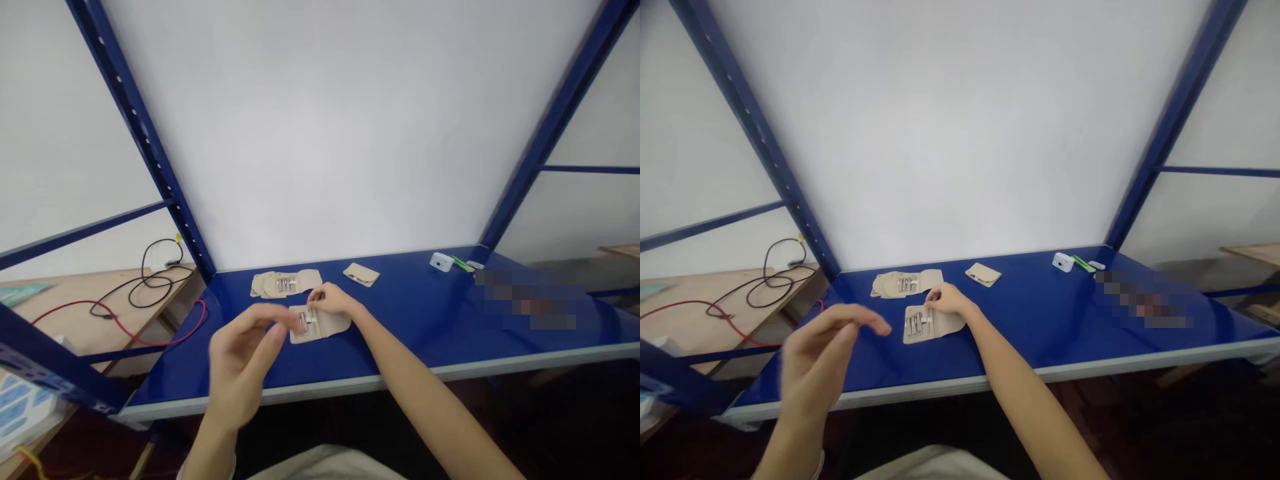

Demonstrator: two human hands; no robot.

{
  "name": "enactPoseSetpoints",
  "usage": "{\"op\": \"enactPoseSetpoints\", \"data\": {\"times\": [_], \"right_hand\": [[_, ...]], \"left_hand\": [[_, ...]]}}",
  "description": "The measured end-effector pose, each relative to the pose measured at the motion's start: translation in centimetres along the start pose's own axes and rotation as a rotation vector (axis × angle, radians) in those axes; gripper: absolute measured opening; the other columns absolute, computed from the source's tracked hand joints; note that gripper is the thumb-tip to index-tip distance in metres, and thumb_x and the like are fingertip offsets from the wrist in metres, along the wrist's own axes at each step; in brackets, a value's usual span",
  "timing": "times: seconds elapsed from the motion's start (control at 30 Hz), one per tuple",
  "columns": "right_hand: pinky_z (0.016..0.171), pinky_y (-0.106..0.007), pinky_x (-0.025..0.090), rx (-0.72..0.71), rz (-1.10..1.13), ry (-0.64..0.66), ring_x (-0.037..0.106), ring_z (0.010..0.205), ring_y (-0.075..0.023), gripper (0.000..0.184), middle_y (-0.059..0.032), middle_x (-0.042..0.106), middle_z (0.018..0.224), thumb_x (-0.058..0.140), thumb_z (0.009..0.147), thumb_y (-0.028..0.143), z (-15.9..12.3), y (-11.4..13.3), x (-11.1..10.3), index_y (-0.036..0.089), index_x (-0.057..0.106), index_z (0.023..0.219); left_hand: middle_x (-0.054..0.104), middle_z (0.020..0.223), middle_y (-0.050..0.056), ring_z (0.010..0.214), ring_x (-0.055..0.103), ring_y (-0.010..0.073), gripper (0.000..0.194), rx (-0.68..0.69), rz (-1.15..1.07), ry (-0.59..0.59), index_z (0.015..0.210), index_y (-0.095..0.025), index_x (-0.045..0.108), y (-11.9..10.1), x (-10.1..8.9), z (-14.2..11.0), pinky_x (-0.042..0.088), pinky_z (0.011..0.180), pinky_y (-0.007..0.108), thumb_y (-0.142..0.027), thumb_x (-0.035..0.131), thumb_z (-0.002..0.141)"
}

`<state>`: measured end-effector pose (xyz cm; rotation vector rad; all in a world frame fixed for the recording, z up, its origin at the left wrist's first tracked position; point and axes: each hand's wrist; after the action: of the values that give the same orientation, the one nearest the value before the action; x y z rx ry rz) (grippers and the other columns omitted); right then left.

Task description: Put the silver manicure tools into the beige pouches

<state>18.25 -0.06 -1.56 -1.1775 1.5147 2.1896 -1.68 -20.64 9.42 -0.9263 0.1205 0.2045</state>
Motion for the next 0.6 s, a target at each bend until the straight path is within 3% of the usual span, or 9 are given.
{"op": "enactPoseSetpoints", "data": {"times": [0.03,0.13,0.27,0.47,0.6], "right_hand": [[0.062,-0.023,0.041,-0.005,0.003,0.010,0.059,0.068,-0.0134,0.022,-0.0030,0.071,0.076,0.066,0.074,0.034,0.1,-0.1,0.0,0.018,0.076,0.086],[0.062,-0.023,0.041,-0.017,0.004,0.026,0.058,0.068,-0.0132,0.022,-0.0024,0.071,0.078,0.069,0.071,0.036,0.1,-0.3,0.0,0.019,0.076,0.085],[0.063,-0.023,0.041,0.003,0.002,0.018,0.057,0.069,-0.0131,0.025,-0.0024,0.070,0.079,0.073,0.068,0.036,-0.1,-0.1,-0.1,0.019,0.076,0.085],[0.063,-0.023,0.040,0.022,0.006,0.025,0.058,0.072,-0.0143,0.020,-0.0029,0.071,0.077,0.074,0.067,0.032,-0.2,0.6,-0.3,0.017,0.075,0.080],[0.066,-0.023,0.042,0.043,0.004,0.029,0.061,0.076,-0.0160,0.019,-0.0035,0.073,0.078,0.073,0.068,0.032,-0.3,0.8,-0.4,0.017,0.075,0.079]], "left_hand": [[0.069,0.085,0.007,0.079,0.064,0.0194,0.022,-0.028,0.031,0.069,0.090,-0.016,0.068,1.4,0.4,1.0,0.053,0.072,0.030,-0.036,0.058,0.088],[0.069,0.085,0.004,0.074,0.063,0.0171,0.022,-0.072,0.293,0.111,0.097,-0.018,0.066,6.8,1.5,3.3,0.051,0.072,0.030,-0.035,0.062,0.084],[0.066,0.102,0.007,0.088,0.062,0.0212,0.033,-0.070,0.510,0.268,0.109,-0.019,0.062,12.5,2.1,3.8,0.051,0.078,0.034,-0.034,0.064,0.080],[0.062,0.106,0.010,0.099,0.057,0.0253,0.052,-0.049,0.551,0.430,0.120,-0.018,0.055,14.8,2.6,3.0,0.047,0.088,0.039,-0.038,0.071,0.074],[0.062,0.103,0.009,0.097,0.055,0.0259,0.054,-0.055,0.581,0.451,0.119,-0.017,0.056,15.1,2.9,3.2,0.045,0.089,0.041,-0.035,0.074,0.072]]}}
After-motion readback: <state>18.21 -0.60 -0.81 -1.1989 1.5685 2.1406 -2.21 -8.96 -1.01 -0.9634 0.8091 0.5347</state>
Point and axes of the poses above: each hand's wrist, its own z-axis towards the middle knuckle, its own x-axis out of the palm, y = z × x
